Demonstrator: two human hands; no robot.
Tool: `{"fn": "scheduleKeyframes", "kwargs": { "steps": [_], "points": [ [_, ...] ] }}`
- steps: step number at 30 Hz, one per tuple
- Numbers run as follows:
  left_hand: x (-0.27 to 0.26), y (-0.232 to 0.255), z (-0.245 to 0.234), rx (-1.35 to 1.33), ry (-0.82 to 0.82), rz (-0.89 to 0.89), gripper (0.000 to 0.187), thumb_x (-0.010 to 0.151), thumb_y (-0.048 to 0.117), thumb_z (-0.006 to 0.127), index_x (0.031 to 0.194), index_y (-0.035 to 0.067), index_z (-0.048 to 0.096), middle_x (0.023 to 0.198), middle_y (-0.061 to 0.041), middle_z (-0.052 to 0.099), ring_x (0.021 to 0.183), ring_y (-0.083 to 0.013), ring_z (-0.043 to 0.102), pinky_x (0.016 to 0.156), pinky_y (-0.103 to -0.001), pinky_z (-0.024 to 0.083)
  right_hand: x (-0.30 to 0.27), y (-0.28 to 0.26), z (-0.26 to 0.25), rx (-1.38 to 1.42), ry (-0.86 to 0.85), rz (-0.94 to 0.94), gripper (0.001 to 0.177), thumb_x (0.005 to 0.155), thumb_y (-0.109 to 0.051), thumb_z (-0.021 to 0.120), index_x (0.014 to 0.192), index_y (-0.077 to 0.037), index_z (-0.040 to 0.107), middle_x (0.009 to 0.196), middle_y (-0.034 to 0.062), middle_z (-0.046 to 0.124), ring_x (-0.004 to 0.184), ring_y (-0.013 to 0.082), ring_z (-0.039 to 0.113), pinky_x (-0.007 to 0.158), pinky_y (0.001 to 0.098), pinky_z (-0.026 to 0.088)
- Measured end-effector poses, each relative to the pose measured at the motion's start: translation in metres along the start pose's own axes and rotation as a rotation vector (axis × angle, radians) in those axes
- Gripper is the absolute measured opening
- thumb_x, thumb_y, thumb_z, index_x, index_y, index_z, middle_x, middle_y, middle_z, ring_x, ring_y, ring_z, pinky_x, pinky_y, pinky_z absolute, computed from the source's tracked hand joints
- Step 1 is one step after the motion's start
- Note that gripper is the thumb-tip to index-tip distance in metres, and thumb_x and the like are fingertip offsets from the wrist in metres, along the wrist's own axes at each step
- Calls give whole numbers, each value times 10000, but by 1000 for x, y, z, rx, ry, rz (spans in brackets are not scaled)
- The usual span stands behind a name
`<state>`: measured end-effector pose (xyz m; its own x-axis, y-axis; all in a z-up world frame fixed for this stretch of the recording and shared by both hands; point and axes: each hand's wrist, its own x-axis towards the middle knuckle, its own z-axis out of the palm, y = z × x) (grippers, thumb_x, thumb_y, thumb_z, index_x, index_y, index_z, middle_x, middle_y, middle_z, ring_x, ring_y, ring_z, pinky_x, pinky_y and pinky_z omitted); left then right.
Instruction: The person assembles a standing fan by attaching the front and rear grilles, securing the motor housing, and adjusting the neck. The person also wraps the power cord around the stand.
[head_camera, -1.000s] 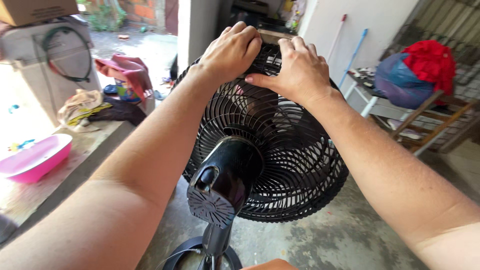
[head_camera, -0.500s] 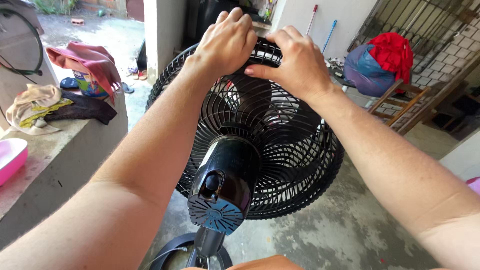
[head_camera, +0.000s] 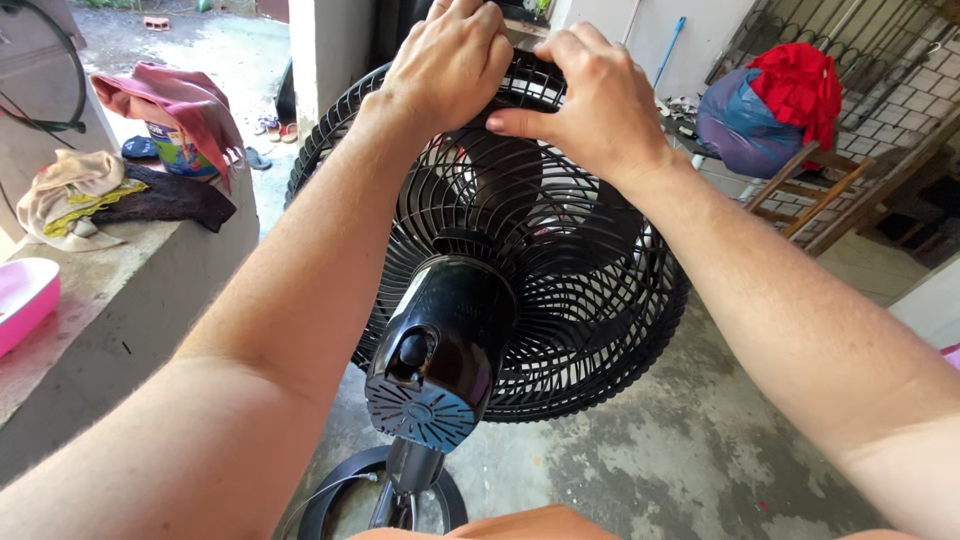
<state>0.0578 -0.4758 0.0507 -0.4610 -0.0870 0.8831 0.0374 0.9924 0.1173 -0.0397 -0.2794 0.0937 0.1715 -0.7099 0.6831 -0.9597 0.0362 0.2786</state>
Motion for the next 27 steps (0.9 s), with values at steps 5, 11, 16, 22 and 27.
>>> {"fn": "scheduleKeyframes", "kwargs": {
  "steps": [5, 11, 16, 22, 27],
  "points": [
    [-1, -3, 9, -22, 55, 63, 251, 1030, 238, 519, 1030, 30, 660, 1086, -212, 656, 1055, -419, 617, 870, -534, 501, -4, -1, 2, -44, -43, 78, 822, 866, -733, 811, 1261, -23, 680, 1199, 163, 676, 1093, 380, 669, 939, 477, 538],
    [-32, -66, 6, 210, 1, 35, 229, 1015, 133, 505, 1158, 19, 643, 1022, -274, 664, 908, -481, 640, 741, -574, 498, -18, -20, -14, -189, -89, 68, 916, 955, -708, 721, 1498, -5, 498, 1393, 200, 569, 1282, 426, 486, 990, 616, 367],
    [-156, -117, -41, -20, 484, -382, 382, 1023, 59, 521, 1398, 15, 578, 1317, -238, 606, 1206, -401, 579, 1038, -451, 480, -24, -43, -22, -157, 16, -154, 739, 1068, -567, 660, 1534, -17, 498, 1486, 146, 558, 1444, 371, 436, 1184, 560, 270],
    [-229, -86, -52, -465, 458, -778, 436, 1048, 238, 593, 1412, 9, 517, 1318, -166, 620, 1217, -254, 597, 1053, -360, 476, -3, -90, 23, -116, -27, -420, 692, 1008, -587, 723, 1410, -39, 592, 1438, 131, 613, 1399, 330, 492, 1182, 542, 312],
    [-237, -67, -69, -588, 292, -861, 518, 1002, 326, 583, 1424, 49, 473, 1317, -139, 603, 1170, -226, 607, 980, -355, 483, 15, -95, 23, 35, 7, -311, 478, 1017, -319, 740, 1396, -63, 603, 1379, 129, 643, 1373, 338, 541, 1175, 523, 366]
  ]
}}
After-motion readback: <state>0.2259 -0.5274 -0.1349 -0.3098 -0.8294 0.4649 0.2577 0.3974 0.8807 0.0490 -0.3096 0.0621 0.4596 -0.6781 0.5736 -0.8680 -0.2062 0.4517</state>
